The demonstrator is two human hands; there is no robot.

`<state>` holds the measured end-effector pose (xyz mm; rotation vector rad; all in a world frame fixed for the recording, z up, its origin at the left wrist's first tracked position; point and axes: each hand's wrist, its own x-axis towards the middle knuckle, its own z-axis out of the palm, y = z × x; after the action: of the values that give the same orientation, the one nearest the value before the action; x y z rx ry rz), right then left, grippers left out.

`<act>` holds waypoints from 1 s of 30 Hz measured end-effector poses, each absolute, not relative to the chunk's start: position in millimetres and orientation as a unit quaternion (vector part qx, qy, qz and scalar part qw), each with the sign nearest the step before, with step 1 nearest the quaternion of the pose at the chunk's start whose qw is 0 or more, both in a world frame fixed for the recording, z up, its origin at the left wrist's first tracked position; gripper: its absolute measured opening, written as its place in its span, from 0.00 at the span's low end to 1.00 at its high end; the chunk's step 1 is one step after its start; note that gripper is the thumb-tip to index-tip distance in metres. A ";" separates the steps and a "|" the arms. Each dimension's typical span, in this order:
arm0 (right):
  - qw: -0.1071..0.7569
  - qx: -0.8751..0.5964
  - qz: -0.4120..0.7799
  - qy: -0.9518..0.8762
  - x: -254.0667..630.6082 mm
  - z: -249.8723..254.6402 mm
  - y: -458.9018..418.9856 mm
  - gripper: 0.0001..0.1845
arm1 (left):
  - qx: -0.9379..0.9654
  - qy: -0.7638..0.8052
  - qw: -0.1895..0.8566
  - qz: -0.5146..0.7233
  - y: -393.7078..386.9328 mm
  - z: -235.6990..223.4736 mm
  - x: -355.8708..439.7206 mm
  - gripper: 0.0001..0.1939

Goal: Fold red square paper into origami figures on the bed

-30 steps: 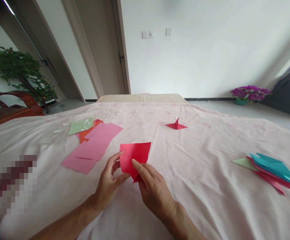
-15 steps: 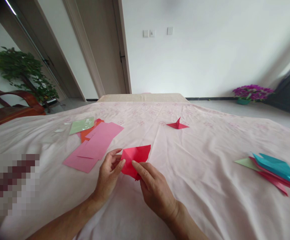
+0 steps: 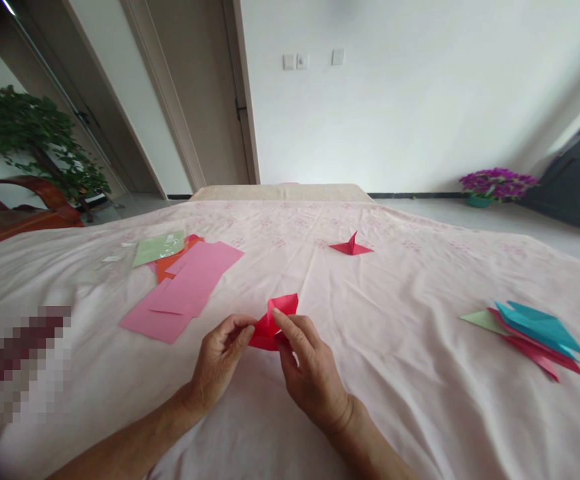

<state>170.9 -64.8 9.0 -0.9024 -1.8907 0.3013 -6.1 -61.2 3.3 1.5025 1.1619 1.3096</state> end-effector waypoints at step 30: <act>0.571 -0.401 0.277 -0.661 165.9 0.0 -70.8 0.31 | 0.653 0.479 0.330 0.484 -58.7 -0.6 -6.4 0.08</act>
<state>165.9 -70.8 0.0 -0.9404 -1.5500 0.6507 -6.4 -58.7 -0.6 1.7088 1.2528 1.2668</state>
